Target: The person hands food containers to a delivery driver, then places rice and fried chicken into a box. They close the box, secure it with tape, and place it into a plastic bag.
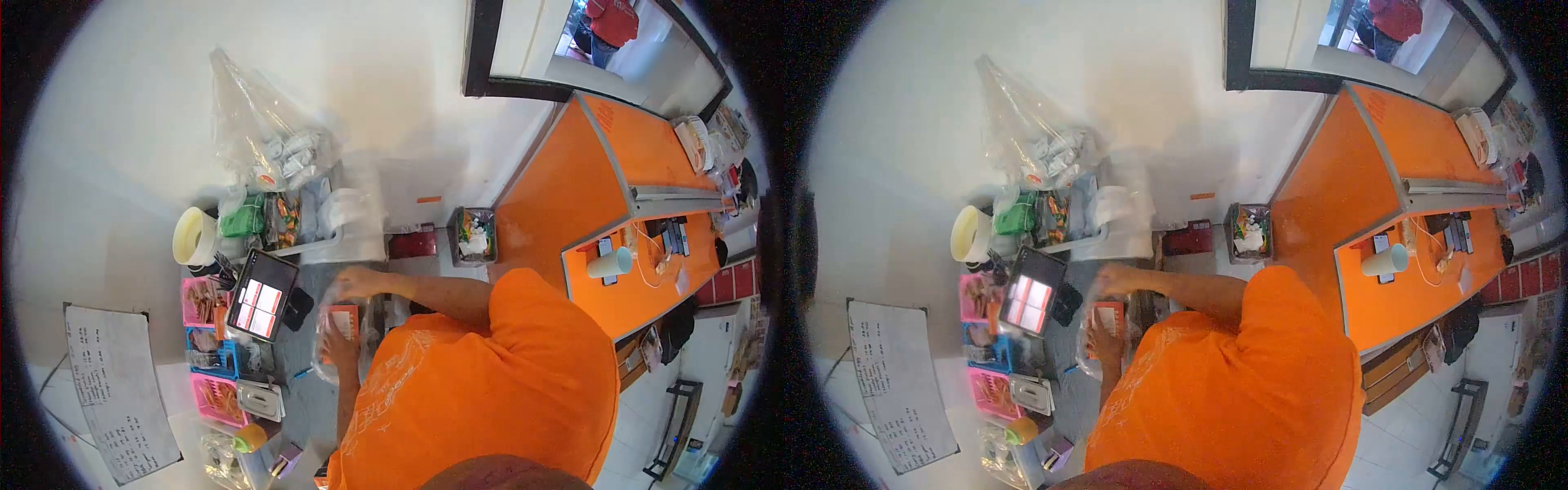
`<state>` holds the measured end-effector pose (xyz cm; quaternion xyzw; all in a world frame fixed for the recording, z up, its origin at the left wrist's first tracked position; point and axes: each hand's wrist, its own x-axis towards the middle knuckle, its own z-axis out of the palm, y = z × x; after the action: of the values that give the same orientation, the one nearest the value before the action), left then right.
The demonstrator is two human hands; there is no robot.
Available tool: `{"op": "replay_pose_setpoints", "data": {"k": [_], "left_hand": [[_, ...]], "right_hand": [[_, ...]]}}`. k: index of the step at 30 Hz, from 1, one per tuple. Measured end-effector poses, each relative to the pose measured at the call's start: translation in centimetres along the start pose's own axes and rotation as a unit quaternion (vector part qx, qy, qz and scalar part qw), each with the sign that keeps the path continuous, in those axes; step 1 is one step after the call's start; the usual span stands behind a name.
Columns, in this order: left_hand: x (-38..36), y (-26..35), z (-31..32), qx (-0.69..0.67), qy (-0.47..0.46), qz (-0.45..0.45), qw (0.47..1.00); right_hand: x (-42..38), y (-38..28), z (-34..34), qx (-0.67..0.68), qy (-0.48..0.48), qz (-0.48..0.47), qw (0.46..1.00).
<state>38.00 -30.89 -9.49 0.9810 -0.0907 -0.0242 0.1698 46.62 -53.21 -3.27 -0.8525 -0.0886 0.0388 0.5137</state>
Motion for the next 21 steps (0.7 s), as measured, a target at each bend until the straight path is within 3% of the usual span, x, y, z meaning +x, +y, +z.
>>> {"op": "replay_pose_setpoints", "data": {"k": [1,2,3,4,5,8,9,12,15,18,19,21], "left_hand": [[0.2,1.7,-1.8,0.002,-0.002,0.01,1.0],[0.3,2.7,-2.9,0.004,-0.003,0.019,1.0],[-0.2,1.6,-2.0,0.116,0.035,0.048,0.991],[-0.7,1.1,-2.6,0.098,-0.009,0.032,0.995],[-0.9,0.5,-3.4,0.078,-0.05,0.016,0.996],[-2.4,-1.6,-8.4,-0.026,-0.208,-0.023,0.977],[-2.8,-1.6,-10.5,-0.07,-0.262,-0.036,0.962],[-6.6,2.1,-15.3,0.067,-0.058,0.151,0.985],[-7.8,-9.8,-5.4,-0.022,-0.02,0.097,0.995],[-7.7,-8.8,-10.0,-0.046,0.164,0.23,0.958],[-7.4,-7.0,-11.9,0.049,0.239,0.232,0.941],[-6.4,-7.2,-12.1,-0.131,0.25,0.172,0.944]], "right_hand": [[0.4,-1.4,0.1,0.006,0.105,-0.088,0.991],[0.1,-4.3,-0.8,0.003,0.114,-0.078,0.99],[-0.4,-8.2,-2.2,0.0,0.125,-0.068,0.99],[-0.3,-10.4,-2.9,-0.004,0.138,-0.059,0.989],[1.0,-8.6,-0.8,-0.068,0.135,-0.056,0.987],[1.4,-11.3,-3.2,0.052,0.129,-0.043,0.989],[1.8,-12.2,-4.2,0.054,0.077,-0.019,0.995],[3.3,-11.5,-4.4,0.041,-0.087,0.023,0.995],[3.9,-9.6,-2.6,0.005,0.012,-0.143,0.99],[4.8,-8.7,-1.3,0.065,-0.011,-0.115,0.991],[4.5,-10.1,-2.4,0.066,-0.006,-0.148,0.987],[5.3,-9.9,-2.0,0.059,-0.038,-0.107,0.992]]}}
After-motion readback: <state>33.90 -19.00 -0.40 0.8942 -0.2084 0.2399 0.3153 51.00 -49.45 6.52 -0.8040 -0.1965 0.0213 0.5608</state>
